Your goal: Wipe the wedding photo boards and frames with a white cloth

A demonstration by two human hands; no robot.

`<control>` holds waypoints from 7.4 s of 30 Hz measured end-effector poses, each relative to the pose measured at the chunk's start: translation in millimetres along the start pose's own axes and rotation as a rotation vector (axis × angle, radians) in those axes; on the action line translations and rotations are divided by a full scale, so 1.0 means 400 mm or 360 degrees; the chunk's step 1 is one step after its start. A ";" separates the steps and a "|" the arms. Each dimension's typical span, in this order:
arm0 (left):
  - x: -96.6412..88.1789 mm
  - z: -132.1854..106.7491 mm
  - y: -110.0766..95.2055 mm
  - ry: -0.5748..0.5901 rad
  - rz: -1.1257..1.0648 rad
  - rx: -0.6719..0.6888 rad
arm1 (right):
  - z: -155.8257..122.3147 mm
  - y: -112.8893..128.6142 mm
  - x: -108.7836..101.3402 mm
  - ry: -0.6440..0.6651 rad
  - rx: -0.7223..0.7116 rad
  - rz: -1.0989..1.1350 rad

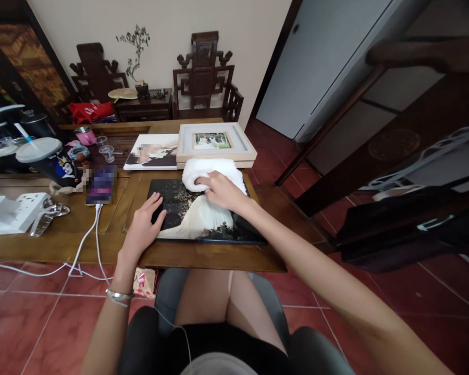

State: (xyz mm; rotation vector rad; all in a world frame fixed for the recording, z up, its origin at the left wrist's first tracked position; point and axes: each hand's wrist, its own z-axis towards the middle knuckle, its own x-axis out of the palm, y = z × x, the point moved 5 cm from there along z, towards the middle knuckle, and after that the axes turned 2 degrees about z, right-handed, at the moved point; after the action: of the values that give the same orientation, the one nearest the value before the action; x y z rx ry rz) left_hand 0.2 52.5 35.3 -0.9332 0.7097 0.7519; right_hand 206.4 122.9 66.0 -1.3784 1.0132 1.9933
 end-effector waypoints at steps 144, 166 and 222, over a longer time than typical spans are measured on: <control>-0.001 -0.008 -0.014 -0.0110 -0.0037 -0.0001 | 0.131 0.186 0.018 0.0183 -0.0027 0.0450; 0.001 -0.012 -0.015 -0.0144 -0.0081 -0.0052 | -0.442 0.157 -0.084 -0.0107 -0.0200 0.0261; 0.004 -0.010 -0.003 -0.0097 0.0029 -0.0055 | -0.196 -0.013 -0.044 -0.0051 -0.0031 0.0070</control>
State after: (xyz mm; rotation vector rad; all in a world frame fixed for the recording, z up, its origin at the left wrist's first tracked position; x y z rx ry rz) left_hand 1.1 48.9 32.6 -0.9325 0.6543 0.8075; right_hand 260.1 63.0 64.6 -1.3406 1.0207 2.0561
